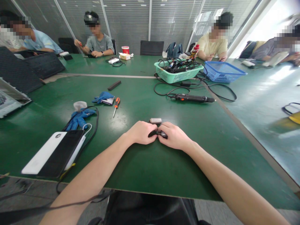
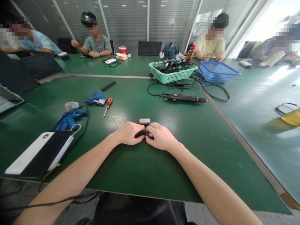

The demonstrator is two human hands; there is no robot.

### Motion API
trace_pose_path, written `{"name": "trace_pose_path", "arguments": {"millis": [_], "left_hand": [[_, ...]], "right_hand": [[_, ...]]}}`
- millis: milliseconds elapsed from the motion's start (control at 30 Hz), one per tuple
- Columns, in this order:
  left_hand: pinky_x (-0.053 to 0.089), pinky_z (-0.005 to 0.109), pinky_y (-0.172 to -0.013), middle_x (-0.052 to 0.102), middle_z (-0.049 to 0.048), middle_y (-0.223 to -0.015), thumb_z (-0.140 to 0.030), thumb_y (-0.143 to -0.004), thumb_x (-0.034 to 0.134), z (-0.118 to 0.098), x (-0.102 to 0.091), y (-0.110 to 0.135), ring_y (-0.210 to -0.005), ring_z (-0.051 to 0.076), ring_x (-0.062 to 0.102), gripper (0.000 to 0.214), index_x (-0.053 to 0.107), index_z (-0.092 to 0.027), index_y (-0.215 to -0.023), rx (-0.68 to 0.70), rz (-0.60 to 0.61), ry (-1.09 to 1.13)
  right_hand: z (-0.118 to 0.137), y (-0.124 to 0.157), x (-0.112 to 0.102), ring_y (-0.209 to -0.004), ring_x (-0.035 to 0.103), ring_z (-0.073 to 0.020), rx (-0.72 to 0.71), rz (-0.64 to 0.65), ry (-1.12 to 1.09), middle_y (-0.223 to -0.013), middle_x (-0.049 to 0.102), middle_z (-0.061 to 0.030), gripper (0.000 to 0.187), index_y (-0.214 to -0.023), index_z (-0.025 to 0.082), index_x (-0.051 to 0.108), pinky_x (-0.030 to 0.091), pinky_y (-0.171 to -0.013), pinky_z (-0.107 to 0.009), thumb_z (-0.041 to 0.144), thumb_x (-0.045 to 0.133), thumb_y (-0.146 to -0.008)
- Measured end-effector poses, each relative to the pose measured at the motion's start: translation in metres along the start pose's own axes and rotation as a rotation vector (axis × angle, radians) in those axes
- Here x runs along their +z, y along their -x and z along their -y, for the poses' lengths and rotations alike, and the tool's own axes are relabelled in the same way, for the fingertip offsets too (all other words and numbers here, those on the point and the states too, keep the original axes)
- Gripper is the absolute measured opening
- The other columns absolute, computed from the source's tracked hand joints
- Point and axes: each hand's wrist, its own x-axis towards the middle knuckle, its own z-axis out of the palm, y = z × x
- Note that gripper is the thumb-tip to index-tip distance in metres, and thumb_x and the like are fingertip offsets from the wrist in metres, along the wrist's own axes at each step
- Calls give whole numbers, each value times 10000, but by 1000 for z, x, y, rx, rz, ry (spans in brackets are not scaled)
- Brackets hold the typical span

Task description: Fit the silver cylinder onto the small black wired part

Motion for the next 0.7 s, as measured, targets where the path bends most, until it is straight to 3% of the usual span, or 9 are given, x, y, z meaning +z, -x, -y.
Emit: {"name": "trace_pose_path", "arguments": {"millis": [700], "left_hand": [[470, 313, -673, 727, 37, -917, -402, -906, 575, -1, 0, -1, -815, 227, 690, 211, 643, -215, -978, -4, 1, -22]], "right_hand": [[-1, 1, 0, -972, 588, -224, 10, 10, 10, -993, 622, -63, 65, -943, 200, 593, 487, -849, -329, 200, 621, -885]]}}
